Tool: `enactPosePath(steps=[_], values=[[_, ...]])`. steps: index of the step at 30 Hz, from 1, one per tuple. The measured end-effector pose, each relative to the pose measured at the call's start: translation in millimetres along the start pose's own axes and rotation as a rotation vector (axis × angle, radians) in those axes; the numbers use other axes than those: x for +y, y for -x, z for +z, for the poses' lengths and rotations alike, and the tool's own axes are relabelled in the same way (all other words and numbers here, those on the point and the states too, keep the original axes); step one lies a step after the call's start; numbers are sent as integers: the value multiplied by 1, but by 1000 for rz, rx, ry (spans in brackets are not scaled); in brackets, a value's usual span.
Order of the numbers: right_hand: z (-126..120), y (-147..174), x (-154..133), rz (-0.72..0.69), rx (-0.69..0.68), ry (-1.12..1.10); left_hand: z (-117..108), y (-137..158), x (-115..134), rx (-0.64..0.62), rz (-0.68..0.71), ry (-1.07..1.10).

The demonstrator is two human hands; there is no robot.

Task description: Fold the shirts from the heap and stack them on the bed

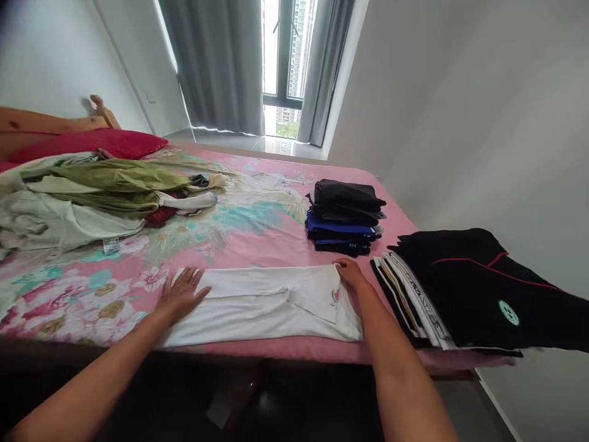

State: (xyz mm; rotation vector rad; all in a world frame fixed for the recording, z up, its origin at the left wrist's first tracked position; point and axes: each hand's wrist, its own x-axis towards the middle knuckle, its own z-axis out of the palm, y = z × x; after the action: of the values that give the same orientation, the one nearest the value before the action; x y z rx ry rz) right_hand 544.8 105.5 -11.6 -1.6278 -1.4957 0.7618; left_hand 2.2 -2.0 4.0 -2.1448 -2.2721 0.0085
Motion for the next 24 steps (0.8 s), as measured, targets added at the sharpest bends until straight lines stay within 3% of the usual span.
enactPosePath(steps=[6,10,14,17,21,24], values=[[-4,11,1,51,138,73,-5,1,4,-10,-9,-19],[9,27,-26,-2,230,142,-7,2,6,-25,-3,-15],[51,61,-58,-186,67,389,-7,3,4,-34,-5,-8],[79,87,-64,-145,-71,719,-8,5,5,-58,-4,12],[88,100,-56,-109,-121,884,-12,6,5,-72,3,87],[85,100,-53,-130,-121,907,-18,5,-2,23,-55,207]])
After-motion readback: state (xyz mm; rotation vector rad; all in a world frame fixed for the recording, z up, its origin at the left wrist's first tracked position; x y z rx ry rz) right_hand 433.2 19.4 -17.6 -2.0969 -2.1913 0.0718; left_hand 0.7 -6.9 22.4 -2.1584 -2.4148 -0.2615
